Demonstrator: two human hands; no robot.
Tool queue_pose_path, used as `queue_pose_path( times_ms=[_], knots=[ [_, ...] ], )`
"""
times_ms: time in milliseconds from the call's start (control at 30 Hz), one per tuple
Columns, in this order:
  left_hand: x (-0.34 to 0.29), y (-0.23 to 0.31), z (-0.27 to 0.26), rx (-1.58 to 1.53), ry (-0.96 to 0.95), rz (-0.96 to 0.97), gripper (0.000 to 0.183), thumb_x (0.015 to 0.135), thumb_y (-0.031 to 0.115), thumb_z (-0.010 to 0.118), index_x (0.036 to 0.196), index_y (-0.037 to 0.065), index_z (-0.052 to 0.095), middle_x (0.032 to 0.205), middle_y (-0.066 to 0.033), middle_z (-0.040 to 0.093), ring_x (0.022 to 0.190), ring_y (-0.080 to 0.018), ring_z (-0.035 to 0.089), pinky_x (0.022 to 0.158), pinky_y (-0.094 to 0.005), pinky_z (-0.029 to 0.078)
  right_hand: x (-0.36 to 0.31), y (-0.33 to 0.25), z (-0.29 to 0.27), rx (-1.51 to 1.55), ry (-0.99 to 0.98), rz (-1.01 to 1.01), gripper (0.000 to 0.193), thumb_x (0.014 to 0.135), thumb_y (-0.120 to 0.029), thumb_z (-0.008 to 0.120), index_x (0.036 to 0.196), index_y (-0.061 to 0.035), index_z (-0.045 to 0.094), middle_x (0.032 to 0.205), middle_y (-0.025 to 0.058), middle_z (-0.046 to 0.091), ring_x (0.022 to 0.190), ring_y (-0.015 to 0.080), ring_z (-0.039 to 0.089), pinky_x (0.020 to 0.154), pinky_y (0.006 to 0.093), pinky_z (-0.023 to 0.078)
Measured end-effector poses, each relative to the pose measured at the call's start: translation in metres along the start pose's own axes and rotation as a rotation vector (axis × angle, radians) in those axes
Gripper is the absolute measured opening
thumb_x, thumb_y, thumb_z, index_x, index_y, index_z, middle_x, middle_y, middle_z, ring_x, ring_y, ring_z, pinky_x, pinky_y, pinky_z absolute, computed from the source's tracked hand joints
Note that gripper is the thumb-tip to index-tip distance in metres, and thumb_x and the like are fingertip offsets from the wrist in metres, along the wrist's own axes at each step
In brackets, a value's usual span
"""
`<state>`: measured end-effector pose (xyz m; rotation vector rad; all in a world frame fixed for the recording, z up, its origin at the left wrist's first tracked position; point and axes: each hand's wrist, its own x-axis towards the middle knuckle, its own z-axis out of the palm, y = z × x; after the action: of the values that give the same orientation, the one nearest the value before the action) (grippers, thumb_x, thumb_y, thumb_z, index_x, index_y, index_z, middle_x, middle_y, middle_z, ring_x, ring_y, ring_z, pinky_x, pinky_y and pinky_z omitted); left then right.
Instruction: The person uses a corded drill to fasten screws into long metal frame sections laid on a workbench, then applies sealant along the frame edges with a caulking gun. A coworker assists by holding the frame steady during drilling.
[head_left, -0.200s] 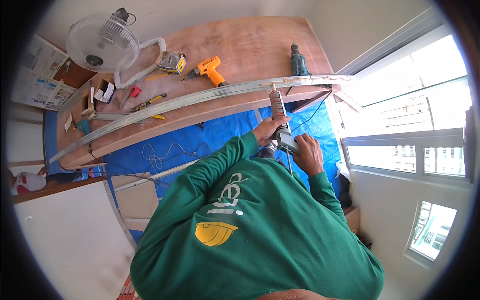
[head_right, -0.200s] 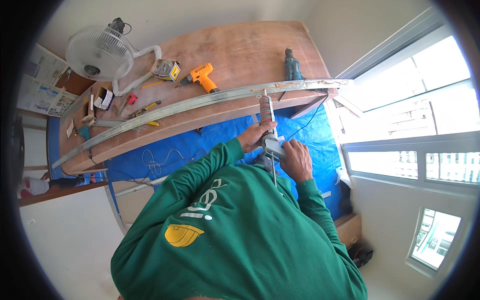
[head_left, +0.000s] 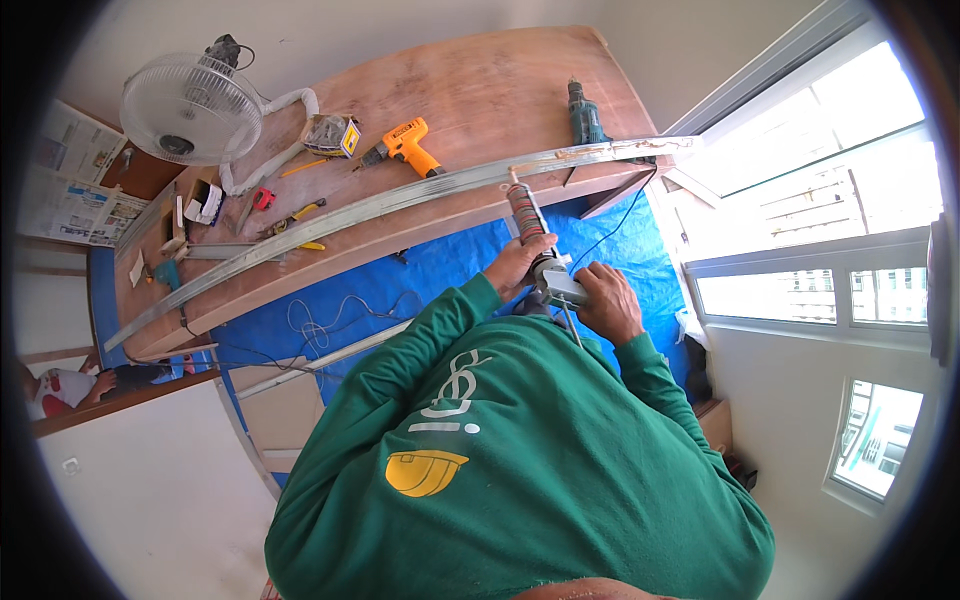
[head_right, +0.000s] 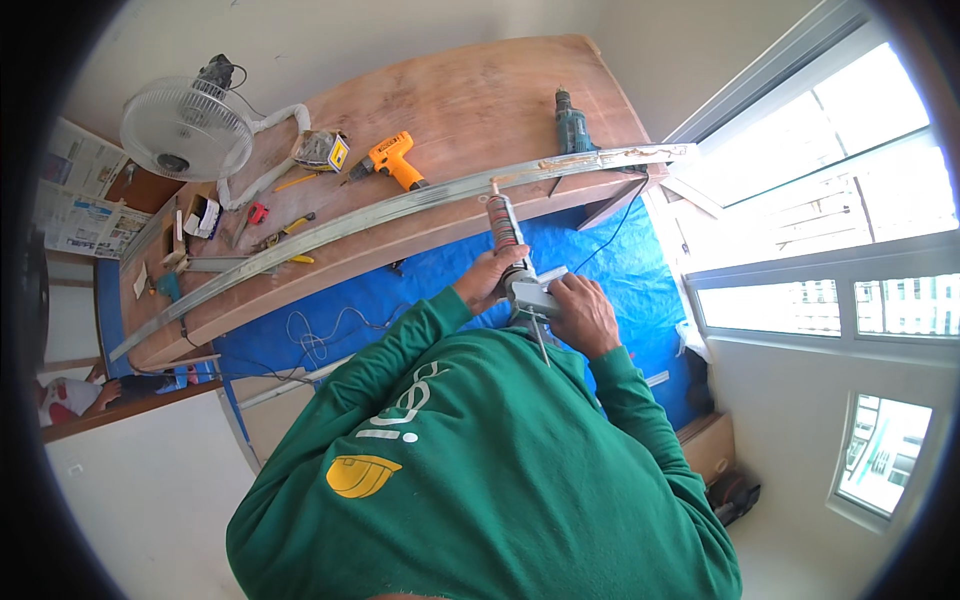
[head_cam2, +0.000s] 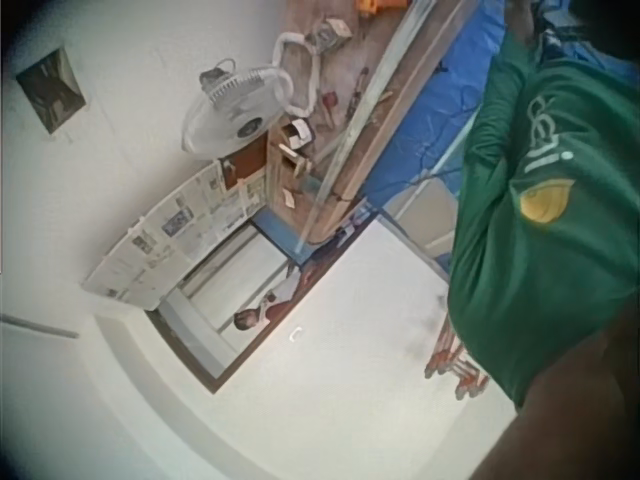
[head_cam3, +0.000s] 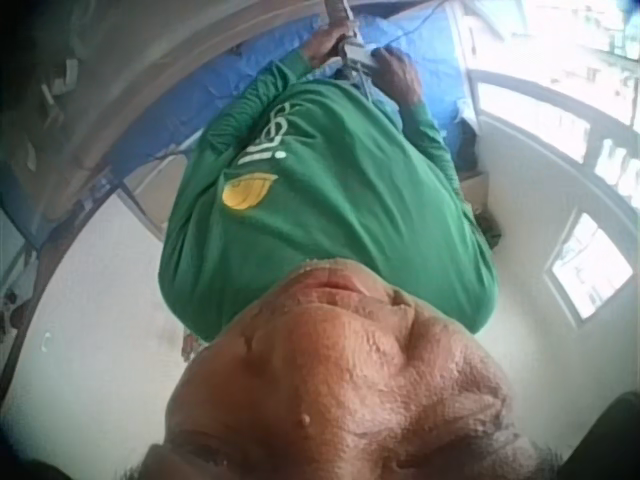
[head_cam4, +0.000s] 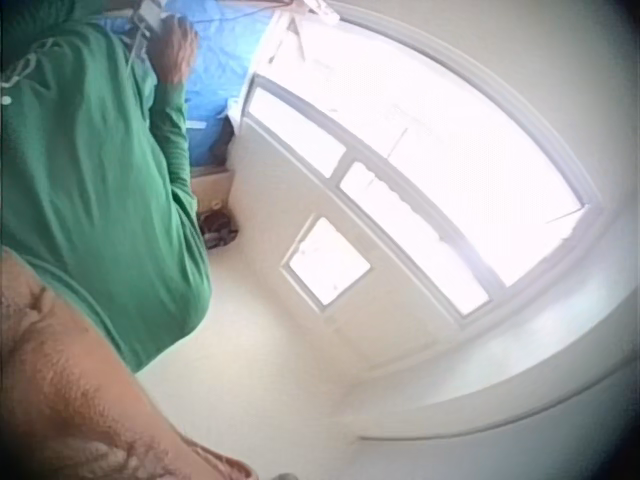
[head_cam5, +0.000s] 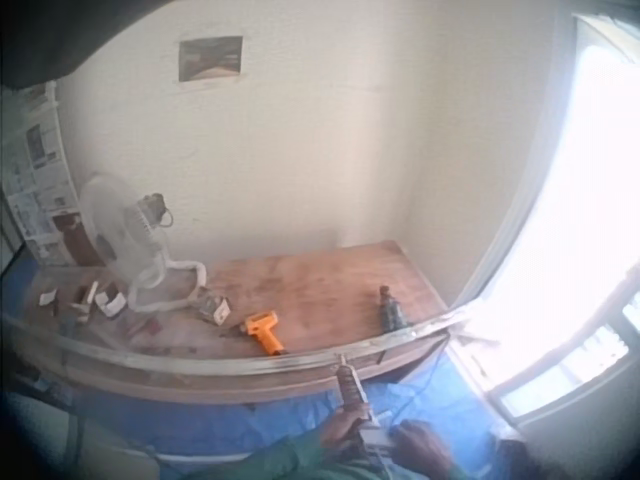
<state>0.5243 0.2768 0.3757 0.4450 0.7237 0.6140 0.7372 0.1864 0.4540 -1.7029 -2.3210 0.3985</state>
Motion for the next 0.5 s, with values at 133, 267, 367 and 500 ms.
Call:
queue_pose_path(
  times_ms=[133, 267, 367, 500],
  knots=[
    [-0.018, 0.0, -0.02, -0.02, 0.085, 0.053, 0.036, 0.109, 0.038, 0.078, 0.126, 0.009, 0.063, 0.098, -0.0035, 0.073, 0.082, -0.0154, 0.075, 0.075, -0.038, 0.065, 0.014, 0.0, 0.012, 0.019, -0.07, -0.063, 0.031, 0.074, -0.014, 0.081, 0.104, -0.0085, 0.071, 0.104, 0.012, 0.068, 0.104, 0.0371, 0.07, 0.094, 0.0515, 0.055],
    [-0.028, 0.005, -0.026, -0.035, 0.11, 0.098, 0.034, 0.109, 0.038, 0.078, 0.122, 0.009, 0.065, 0.098, -0.0034, 0.074, 0.081, -0.0154, 0.075, 0.073, -0.0375, 0.065, 0.027, -0.001, 0.015, -0.012, -0.089, -0.123, 0.029, 0.072, -0.014, 0.082, 0.098, -0.0084, 0.069, 0.102, 0.0122, 0.068, 0.101, 0.0371, 0.07, 0.09, 0.0511, 0.055],
    [-0.037, 0.01, -0.022, -0.046, 0.128, 0.08, 0.033, 0.11, 0.039, 0.077, 0.119, 0.009, 0.067, 0.097, -0.0034, 0.075, 0.08, -0.0153, 0.075, 0.073, -0.037, 0.065, 0.031, 0.0, 0.01, 0.0, -0.094, -0.141, 0.027, 0.072, -0.014, 0.082, 0.096, -0.0091, 0.07, 0.099, 0.0116, 0.068, 0.099, 0.0368, 0.07, 0.088, 0.051, 0.054],
    [-0.042, 0.012, -0.023, -0.047, 0.111, 0.079, 0.034, 0.111, 0.04, 0.076, 0.119, 0.009, 0.068, 0.099, -0.0037, 0.075, 0.082, -0.0152, 0.076, 0.075, -0.0363, 0.065, 0.037, -0.004, 0.002, -0.013, -0.103, -0.169, 0.025, 0.073, -0.014, 0.082, 0.095, -0.0092, 0.071, 0.096, 0.0107, 0.068, 0.099, 0.0365, 0.07, 0.089, 0.0512, 0.055]
  ],
)
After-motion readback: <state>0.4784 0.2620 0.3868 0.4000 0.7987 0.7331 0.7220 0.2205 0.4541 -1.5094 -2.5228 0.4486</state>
